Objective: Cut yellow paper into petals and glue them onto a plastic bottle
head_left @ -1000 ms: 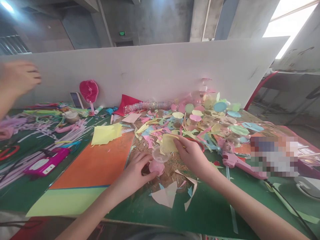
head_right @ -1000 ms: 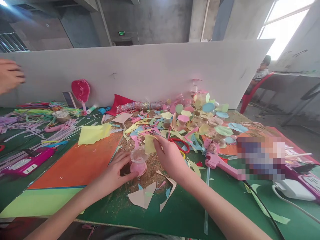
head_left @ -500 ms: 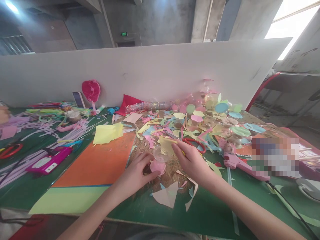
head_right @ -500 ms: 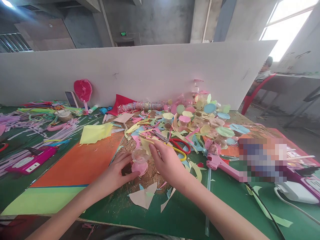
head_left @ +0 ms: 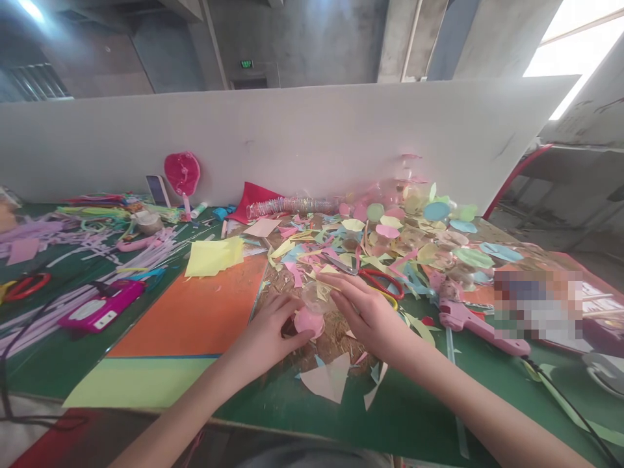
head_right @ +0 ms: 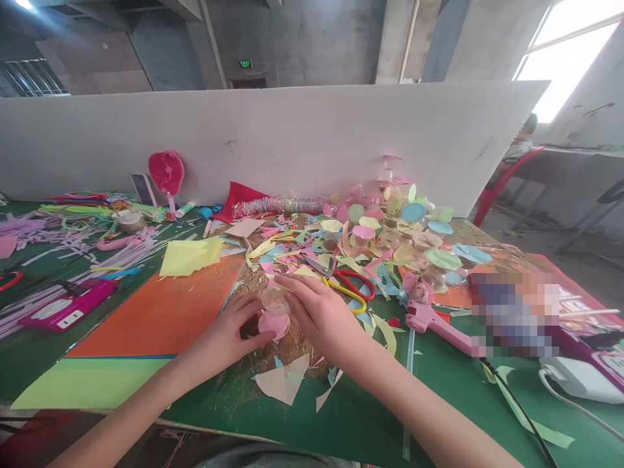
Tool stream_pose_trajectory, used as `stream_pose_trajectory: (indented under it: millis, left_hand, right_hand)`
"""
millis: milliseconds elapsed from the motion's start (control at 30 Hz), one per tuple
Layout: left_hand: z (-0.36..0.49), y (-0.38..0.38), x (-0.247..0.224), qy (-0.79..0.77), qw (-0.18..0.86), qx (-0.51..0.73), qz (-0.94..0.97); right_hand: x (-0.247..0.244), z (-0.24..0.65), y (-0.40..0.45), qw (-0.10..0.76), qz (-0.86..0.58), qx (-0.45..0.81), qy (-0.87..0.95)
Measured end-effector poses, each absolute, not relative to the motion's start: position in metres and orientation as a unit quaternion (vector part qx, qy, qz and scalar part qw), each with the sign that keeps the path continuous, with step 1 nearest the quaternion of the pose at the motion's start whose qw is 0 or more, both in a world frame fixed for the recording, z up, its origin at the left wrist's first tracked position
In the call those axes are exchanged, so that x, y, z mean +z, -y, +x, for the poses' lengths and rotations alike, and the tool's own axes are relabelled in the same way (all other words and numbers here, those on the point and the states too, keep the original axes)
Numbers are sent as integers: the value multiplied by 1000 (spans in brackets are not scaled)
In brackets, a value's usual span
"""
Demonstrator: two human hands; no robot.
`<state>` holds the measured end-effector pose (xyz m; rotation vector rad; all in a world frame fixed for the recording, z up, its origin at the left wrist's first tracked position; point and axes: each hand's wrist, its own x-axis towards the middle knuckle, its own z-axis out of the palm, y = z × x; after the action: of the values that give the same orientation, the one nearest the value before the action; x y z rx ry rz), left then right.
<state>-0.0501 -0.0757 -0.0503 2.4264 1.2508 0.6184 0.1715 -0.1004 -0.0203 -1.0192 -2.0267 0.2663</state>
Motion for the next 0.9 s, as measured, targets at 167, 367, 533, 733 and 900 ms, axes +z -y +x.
stream_pose_trajectory:
  millis: [167,367,533,733,900]
  left_hand:
    - [-49,77,-47,-440,162,216,857]
    - [-48,76,-47,-442,160,210,857]
    - [-46,79,-43,-444,167,219,853]
    - [-46,81,-40,-440,178,233,849]
    - [-47,81,-42,-441,184,227,849]
  right_hand:
    - [-20,171,101,406,-388,82,823]
    - [-20,171,102,382,-372,91,841]
    - [-20,170,103,366,-375,86,847]
    - [-22,170,103,347,-368,65,860]
    - [-22,170,104,319,-372,48,871]
